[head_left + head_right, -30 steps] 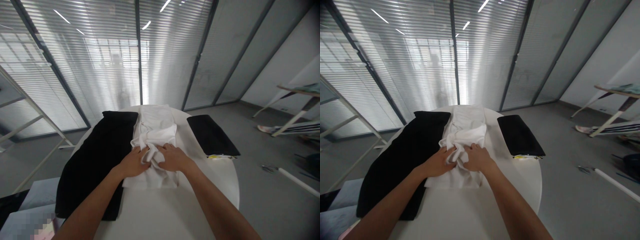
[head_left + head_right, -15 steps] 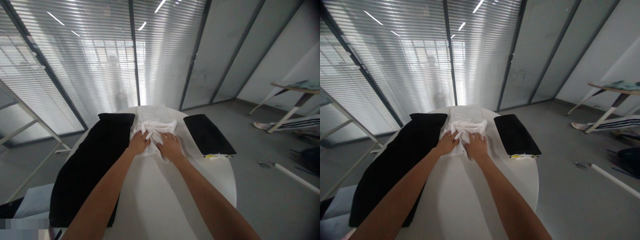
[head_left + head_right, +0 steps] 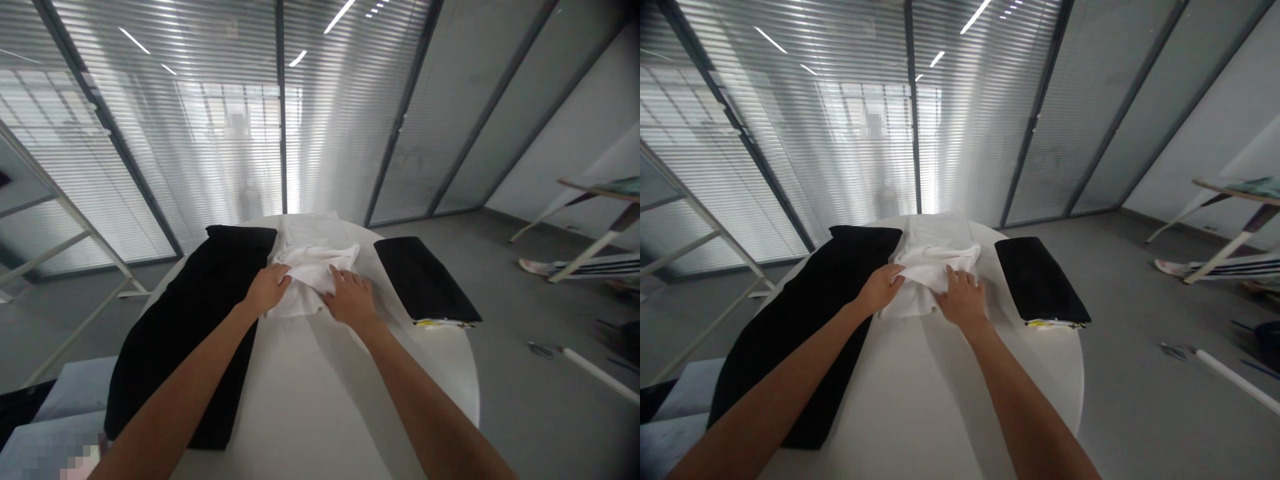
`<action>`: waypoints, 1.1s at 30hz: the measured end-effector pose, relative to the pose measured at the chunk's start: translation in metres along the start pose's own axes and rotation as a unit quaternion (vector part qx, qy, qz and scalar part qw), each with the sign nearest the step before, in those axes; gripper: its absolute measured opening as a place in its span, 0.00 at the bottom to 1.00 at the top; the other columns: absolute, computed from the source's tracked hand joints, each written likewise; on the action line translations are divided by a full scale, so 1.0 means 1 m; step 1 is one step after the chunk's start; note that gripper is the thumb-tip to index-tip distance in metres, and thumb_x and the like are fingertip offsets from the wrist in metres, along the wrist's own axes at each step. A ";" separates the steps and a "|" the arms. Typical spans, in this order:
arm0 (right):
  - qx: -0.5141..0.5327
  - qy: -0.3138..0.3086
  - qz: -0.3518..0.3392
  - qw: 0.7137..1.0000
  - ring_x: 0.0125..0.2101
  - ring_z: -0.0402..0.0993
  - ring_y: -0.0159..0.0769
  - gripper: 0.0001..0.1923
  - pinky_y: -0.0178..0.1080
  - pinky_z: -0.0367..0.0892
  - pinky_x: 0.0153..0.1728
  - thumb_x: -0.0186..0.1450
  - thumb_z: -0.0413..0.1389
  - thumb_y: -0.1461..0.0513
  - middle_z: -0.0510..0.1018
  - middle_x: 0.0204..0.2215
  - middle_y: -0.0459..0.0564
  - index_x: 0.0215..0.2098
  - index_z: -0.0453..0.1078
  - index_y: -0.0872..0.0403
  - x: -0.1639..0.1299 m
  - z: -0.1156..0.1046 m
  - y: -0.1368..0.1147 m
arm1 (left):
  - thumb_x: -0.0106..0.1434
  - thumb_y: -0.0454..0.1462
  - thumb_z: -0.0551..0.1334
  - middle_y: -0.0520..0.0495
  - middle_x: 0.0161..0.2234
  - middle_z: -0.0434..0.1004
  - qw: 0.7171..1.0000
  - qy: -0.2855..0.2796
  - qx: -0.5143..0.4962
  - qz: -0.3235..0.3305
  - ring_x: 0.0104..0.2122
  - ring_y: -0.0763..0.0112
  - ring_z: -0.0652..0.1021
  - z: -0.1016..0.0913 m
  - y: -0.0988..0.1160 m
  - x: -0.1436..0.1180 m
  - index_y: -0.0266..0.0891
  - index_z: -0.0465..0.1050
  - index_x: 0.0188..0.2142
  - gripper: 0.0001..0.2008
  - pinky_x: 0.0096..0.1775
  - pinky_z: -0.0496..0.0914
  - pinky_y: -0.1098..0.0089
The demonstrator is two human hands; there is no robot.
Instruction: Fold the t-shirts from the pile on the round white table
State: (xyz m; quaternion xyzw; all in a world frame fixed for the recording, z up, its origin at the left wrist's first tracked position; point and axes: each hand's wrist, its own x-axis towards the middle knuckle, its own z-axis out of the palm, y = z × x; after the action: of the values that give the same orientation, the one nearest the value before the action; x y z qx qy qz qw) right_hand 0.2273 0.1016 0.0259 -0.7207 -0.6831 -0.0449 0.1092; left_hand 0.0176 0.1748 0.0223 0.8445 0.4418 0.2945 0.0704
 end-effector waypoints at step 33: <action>0.008 -0.105 -0.188 0.976 0.48 0.66 0.44 0.23 0.42 0.62 0.47 0.62 0.51 0.66 0.71 0.46 0.55 0.56 0.66 0.49 -0.016 -0.027 -0.007 | 0.48 0.24 0.55 0.47 0.47 0.75 0.937 -0.267 -0.222 -0.014 0.46 0.67 0.74 -0.052 -0.006 -0.056 0.42 0.76 0.49 0.30 0.50 0.67 0.68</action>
State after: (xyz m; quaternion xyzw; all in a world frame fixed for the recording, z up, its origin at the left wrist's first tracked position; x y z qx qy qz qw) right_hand 0.2217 0.0800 0.0498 -0.5791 -0.8144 0.0168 0.0325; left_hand -0.0404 0.1271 0.0383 0.8486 0.3415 0.1476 0.3761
